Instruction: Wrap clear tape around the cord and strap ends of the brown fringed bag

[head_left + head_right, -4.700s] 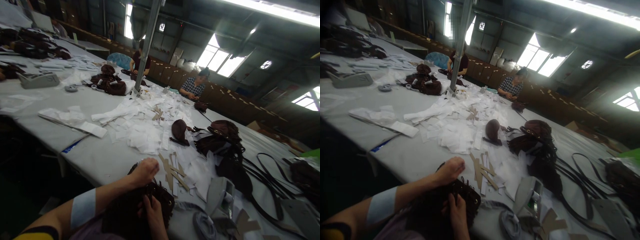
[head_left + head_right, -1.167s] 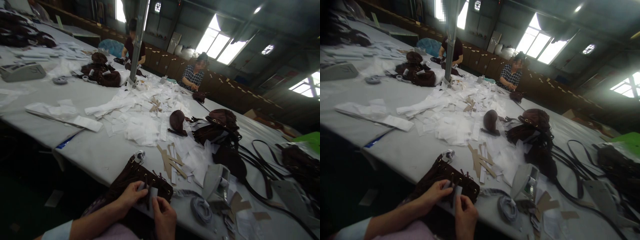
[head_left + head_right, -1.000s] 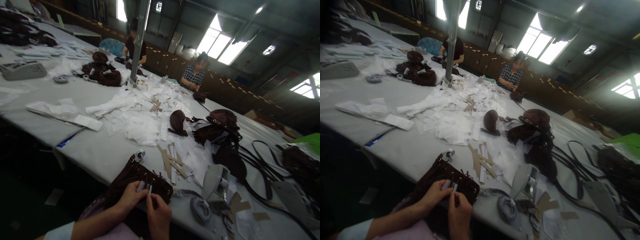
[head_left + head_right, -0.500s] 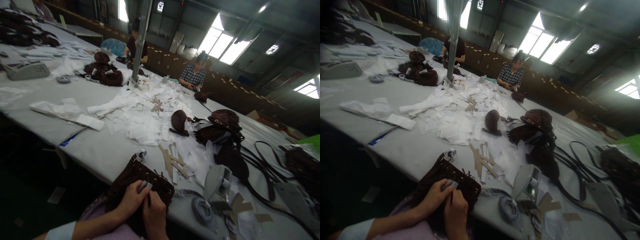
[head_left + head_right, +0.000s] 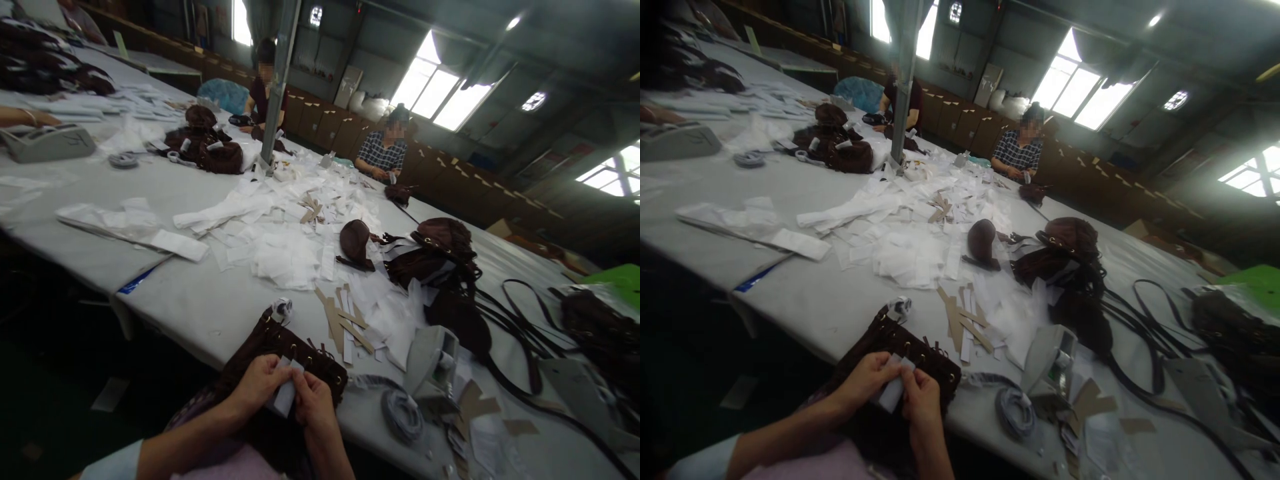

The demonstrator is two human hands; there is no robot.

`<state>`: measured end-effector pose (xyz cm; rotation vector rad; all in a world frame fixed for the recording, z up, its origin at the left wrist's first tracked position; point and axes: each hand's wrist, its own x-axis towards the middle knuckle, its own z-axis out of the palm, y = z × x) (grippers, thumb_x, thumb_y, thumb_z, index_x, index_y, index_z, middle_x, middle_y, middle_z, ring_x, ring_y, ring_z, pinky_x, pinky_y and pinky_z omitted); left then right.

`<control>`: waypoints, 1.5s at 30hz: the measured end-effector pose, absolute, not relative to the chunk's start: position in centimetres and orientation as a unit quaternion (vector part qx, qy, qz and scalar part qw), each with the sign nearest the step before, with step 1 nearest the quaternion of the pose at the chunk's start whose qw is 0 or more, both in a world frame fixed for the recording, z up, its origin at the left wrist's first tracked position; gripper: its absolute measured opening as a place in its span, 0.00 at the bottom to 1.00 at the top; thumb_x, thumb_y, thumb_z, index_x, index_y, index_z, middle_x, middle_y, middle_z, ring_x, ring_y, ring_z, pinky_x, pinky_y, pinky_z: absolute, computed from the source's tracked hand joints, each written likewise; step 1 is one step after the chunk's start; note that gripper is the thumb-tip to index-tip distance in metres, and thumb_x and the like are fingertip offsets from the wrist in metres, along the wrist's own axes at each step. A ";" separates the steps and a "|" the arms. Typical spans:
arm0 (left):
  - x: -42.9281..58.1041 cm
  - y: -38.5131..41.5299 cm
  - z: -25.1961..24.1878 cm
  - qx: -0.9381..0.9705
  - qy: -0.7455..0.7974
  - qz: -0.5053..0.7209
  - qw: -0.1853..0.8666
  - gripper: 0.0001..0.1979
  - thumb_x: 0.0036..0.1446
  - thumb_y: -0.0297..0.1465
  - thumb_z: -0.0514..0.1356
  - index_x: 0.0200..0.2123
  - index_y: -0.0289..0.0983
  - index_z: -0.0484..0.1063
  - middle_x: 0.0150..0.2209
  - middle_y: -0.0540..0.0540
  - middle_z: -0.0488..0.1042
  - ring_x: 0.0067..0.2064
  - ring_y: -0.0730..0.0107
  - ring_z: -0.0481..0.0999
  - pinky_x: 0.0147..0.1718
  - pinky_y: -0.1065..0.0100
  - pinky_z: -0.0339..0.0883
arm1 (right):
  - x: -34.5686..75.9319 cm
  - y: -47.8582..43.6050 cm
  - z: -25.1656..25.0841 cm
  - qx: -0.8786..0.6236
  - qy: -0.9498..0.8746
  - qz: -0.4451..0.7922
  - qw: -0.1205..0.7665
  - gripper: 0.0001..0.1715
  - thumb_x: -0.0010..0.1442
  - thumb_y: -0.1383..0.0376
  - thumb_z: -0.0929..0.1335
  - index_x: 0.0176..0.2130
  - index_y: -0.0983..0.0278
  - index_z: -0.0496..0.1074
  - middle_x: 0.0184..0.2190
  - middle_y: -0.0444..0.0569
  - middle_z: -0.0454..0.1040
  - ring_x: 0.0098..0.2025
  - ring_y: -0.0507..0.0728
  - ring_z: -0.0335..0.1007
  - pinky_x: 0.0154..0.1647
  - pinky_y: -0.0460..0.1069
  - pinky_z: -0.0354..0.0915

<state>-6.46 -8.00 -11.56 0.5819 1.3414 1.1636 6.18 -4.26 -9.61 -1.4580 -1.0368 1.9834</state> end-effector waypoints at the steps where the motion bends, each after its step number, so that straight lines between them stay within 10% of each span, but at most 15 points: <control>1: -6.4 -8.0 -11.5 0.225 0.584 0.509 0.591 0.24 0.42 0.50 0.65 0.24 0.34 0.67 0.20 0.51 0.68 0.21 0.74 0.64 0.21 0.72 0.56 | 5.9 -4.2 -9.5 -0.526 -0.371 0.728 0.236 0.32 0.38 0.42 0.74 0.25 0.65 0.66 0.11 0.31 0.52 0.11 0.42 0.40 0.11 0.41 0.37; 11: -4.9 -10.5 -10.1 0.000 0.461 0.534 0.709 0.24 0.45 0.49 0.66 0.40 0.38 0.69 0.28 0.49 0.75 0.27 0.70 0.74 0.28 0.68 0.66 | 5.1 -4.2 -10.1 -0.556 -0.411 0.667 0.278 0.32 0.38 0.41 0.74 0.24 0.66 0.66 0.12 0.34 0.55 0.14 0.44 0.47 0.13 0.42 0.44; 19: -5.9 -9.9 -10.8 -0.051 0.454 0.538 0.708 0.19 0.35 0.35 0.73 0.32 0.32 0.76 0.25 0.47 0.76 0.26 0.70 0.75 0.28 0.71 0.67 | 5.6 -3.5 -9.8 -0.551 -0.426 0.680 0.229 0.31 0.39 0.42 0.74 0.25 0.66 0.68 0.11 0.34 0.55 0.13 0.43 0.44 0.12 0.42 0.39; 32: -5.2 -10.2 -10.8 0.211 0.583 0.609 0.496 0.23 0.48 0.45 0.65 0.43 0.36 0.79 0.42 0.42 0.80 0.46 0.55 0.75 0.49 0.62 0.67 | 4.7 -3.6 -10.6 -0.549 -0.443 0.656 0.268 0.28 0.45 0.44 0.72 0.26 0.66 0.68 0.15 0.37 0.61 0.17 0.46 0.51 0.16 0.43 0.50; 37: -4.6 -10.5 -11.0 0.039 0.494 0.603 0.624 0.32 0.41 0.45 0.70 0.50 0.38 0.74 0.41 0.42 0.78 0.40 0.62 0.76 0.40 0.62 0.71 | 4.6 -3.8 -10.9 -0.547 -0.436 0.653 0.290 0.28 0.43 0.45 0.73 0.28 0.68 0.70 0.21 0.43 0.69 0.22 0.49 0.60 0.21 0.44 0.59; 45: -4.5 -9.4 -11.0 0.025 0.492 0.629 0.602 0.29 0.41 0.46 0.70 0.44 0.34 0.77 0.34 0.42 0.79 0.30 0.68 0.74 0.29 0.69 0.69 | 4.6 -3.4 -10.0 -0.557 -0.417 0.668 0.264 0.29 0.40 0.44 0.74 0.25 0.65 0.66 0.12 0.35 0.59 0.12 0.43 0.46 0.11 0.42 0.42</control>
